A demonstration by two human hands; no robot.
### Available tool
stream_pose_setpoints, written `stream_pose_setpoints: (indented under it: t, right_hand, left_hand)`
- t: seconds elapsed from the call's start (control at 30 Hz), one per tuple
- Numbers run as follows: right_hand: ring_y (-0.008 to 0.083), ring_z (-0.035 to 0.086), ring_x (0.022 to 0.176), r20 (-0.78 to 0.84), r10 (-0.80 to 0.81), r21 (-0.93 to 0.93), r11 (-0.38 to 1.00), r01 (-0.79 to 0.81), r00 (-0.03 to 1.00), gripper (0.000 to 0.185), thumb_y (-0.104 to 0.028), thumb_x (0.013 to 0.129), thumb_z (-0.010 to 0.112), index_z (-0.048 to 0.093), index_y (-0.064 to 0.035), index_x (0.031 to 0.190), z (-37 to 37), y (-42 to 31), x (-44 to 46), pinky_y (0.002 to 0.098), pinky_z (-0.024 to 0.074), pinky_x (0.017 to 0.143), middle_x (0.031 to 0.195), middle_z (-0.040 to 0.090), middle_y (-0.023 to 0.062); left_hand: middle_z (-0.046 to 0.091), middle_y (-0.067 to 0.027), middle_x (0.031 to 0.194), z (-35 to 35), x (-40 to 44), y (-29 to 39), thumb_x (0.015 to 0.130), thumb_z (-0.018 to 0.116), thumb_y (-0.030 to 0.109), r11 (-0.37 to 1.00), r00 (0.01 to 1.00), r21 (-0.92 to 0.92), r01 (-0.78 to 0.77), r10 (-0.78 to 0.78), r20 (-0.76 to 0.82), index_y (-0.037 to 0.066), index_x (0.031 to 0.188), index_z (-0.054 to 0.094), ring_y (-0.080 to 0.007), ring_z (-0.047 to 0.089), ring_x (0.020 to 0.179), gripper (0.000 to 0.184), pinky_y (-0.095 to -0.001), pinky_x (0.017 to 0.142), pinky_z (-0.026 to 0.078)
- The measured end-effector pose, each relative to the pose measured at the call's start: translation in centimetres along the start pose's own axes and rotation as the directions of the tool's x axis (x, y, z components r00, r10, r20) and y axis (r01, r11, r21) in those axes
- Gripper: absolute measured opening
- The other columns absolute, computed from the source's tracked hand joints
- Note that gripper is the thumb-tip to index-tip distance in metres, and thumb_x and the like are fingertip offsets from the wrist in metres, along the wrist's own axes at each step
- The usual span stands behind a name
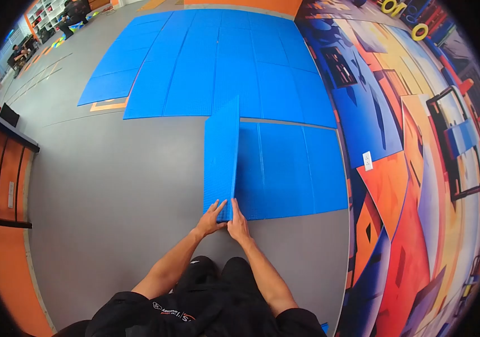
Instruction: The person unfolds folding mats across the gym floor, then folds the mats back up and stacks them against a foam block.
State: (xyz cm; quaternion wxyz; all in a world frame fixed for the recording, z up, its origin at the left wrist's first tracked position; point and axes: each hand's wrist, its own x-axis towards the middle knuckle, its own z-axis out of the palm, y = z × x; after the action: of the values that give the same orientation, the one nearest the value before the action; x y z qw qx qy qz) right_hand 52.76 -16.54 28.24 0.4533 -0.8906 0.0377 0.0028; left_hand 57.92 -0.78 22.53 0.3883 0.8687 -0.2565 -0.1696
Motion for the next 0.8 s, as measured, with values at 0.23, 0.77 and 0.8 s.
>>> stream_pose_setpoints:
  t: [0.23,0.77,0.8]
  right_hand:
    - [0.0415,0.035,0.144,0.03,0.007,0.018,1.0,-0.007,1.0,0.087,0.014,0.075,0.047,0.021,-0.0007,0.156,-1.0,2.5,-0.1,0.0445,0.0319,0.118,0.156,0.033,0.0275]
    - [0.0442,0.036,0.141,0.052,0.216,0.022,0.976,-0.217,0.975,0.075,0.008,0.081,0.06,0.035,-0.0052,0.151,-2.9,21.9,0.5,0.0463,0.0383,0.114,0.157,0.03,0.0264]
    - [0.0443,0.035,0.142,0.081,0.233,0.004,0.972,-0.234,0.969,0.076,0.005,0.082,0.064,0.035,-0.0053,0.151,-2.7,23.3,0.4,0.0463,0.0372,0.115,0.158,0.03,0.0251]
  left_hand:
    - [0.026,-0.025,0.16,2.4,1.3,-1.2,0.065,0.09,0.03,0.999,0.997,0.026,-0.03,0.029,0.07,0.031,0.16,0.017,-0.0558,0.034,0.138,0.119,-0.0583,0.106,0.044]
    - [0.014,-0.0118,0.167,19.8,9.7,-1.7,0.076,0.081,0.039,0.817,0.938,0.53,0.226,-0.33,0.108,0.032,0.161,0.013,-0.0511,0.011,0.149,0.109,-0.0786,0.108,0.019]
    - [0.014,-0.0104,0.167,20.2,10.2,-2.4,0.076,0.081,0.04,0.797,0.928,0.56,0.228,-0.352,0.123,0.033,0.161,0.014,-0.0513,0.009,0.149,0.108,-0.0796,0.108,0.018]
